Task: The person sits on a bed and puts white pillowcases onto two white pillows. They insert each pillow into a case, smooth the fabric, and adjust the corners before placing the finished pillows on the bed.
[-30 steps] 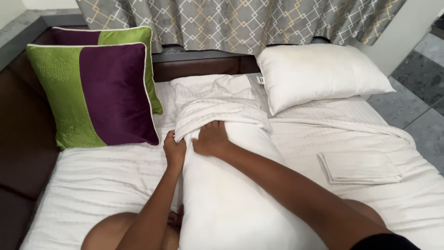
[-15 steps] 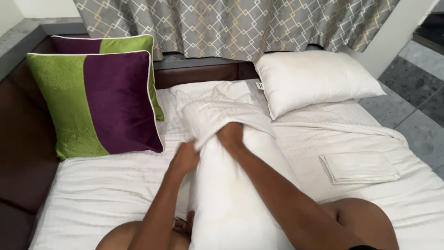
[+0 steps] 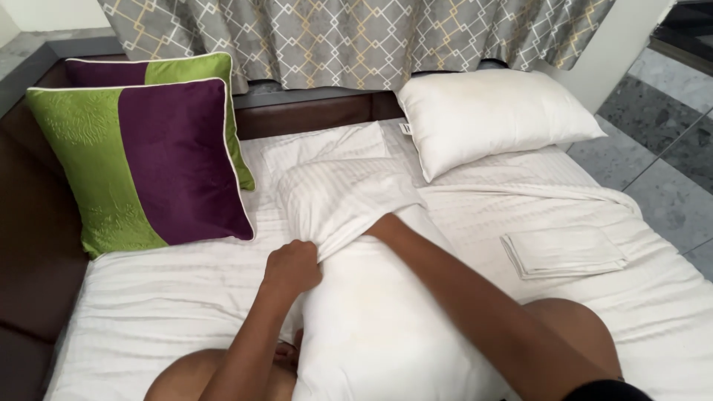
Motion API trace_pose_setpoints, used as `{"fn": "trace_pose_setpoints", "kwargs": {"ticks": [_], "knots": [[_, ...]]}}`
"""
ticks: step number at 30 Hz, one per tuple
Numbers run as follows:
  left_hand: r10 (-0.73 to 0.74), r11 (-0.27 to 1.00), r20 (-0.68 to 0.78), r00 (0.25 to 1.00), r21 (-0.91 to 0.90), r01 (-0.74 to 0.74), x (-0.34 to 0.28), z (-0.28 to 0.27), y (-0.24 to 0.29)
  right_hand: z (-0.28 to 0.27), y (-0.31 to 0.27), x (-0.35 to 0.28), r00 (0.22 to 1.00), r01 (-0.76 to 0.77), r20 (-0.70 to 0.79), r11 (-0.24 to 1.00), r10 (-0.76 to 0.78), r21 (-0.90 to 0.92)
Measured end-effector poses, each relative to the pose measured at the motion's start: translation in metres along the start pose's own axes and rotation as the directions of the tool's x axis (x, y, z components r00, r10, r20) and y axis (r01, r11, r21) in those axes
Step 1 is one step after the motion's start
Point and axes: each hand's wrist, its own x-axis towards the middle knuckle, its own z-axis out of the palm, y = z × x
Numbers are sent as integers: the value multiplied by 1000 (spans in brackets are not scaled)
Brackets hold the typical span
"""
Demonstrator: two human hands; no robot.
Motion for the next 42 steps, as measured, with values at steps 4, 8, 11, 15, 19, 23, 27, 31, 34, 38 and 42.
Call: {"fn": "trace_pose_setpoints", "kwargs": {"ticks": [4, 8, 11, 15, 19, 23, 27, 31, 34, 38, 42], "knots": [[30, 1000, 68, 997, 2, -30, 8, 10, -6, -9, 40, -34, 990, 23, 141, 998, -15, -59], [-24, 999, 85, 996, 39, 21, -2, -4, 8, -54, 60, -82, 907, -388, 289, 875, 307, 289], [-72, 992, 27, 997, 110, 68, -7, -9, 17, -63, 67, -109, 735, -679, 457, 552, 501, 485], [181, 974, -475, 861, 206, -91, -13, -18, 39, -56, 78, -126, 684, -629, 526, 42, 506, 777], [388, 916, -534, 751, 311, -251, 8, -36, 82, -60, 74, -119, 699, -506, 538, -206, 472, 838], [493, 870, -491, 719, 261, -418, 63, -40, 126, -61, 76, -116, 818, -358, 495, -415, 293, 836], [511, 857, -348, 786, 275, -436, 127, -29, 171, -26, 84, -118, 835, -320, 450, -388, 315, 865], [427, 904, -279, 860, 163, -396, 171, 21, 204, 103, 149, -110, 938, -182, 196, -74, 287, 980], [511, 806, -326, 795, -139, -575, 139, 57, 236, 192, 182, -106, 930, -113, -10, 312, 366, 943], [620, 782, 5, 785, -90, -617, 63, 52, 244, 239, 173, -113, 859, -148, 118, 20, 498, 989], [516, 855, -132, 846, 26, -517, 35, -7, 222, 260, 184, -113, 796, -143, 231, -197, 559, 970]]}}
